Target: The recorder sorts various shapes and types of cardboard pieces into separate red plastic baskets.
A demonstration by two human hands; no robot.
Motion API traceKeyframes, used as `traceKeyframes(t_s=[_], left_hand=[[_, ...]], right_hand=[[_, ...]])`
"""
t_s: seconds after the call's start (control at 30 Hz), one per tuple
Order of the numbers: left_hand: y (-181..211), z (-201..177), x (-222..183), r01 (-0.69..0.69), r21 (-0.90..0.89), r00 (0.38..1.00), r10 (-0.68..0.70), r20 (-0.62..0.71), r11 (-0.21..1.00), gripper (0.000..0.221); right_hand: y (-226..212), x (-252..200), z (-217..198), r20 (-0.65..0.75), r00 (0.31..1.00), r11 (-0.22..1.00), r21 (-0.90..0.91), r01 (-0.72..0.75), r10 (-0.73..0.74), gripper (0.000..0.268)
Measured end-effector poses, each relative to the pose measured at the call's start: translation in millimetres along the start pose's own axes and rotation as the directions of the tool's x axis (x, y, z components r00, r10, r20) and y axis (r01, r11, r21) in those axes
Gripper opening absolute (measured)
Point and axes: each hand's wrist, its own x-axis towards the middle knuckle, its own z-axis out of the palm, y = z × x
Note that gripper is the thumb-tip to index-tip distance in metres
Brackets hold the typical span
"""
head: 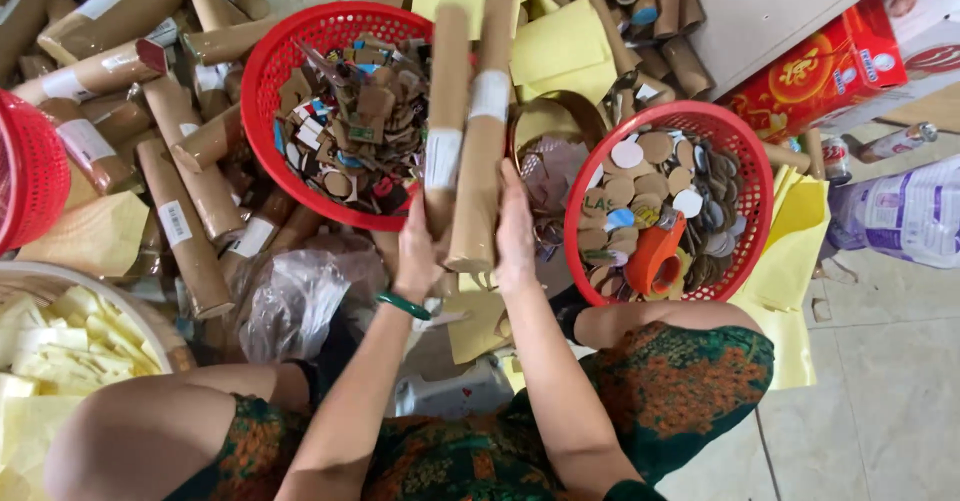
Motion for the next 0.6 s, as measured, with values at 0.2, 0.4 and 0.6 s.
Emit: traceKeyframes(t_s=[0.2,0.4,0.6], left_hand=[[-164.8,87.3,-52.5,-0.049,0.22,0.997,0.036,0.062,0.974,0.062],[-26.2,24.0,-21.2,-0.041,-0.117,0.996,0.031,-0.083,0.992,0.077],[-18.3,9.2,-10.9,0.209,-0.414,0.961,-0.265,-0.082,0.886,0.079]], right_hand=[[62.0,0.7,-9.7,0.287,0.957,0.987,-0.162,-0.001,0.048,0.094],[124.1,92.1,-109.8,0.224,0.943,0.786,0.524,-0.328,0.245,0.069],[78.7,54.4,-55.9,0.057,0.916,0.852,0.349,-0.391,0.398,0.068]])
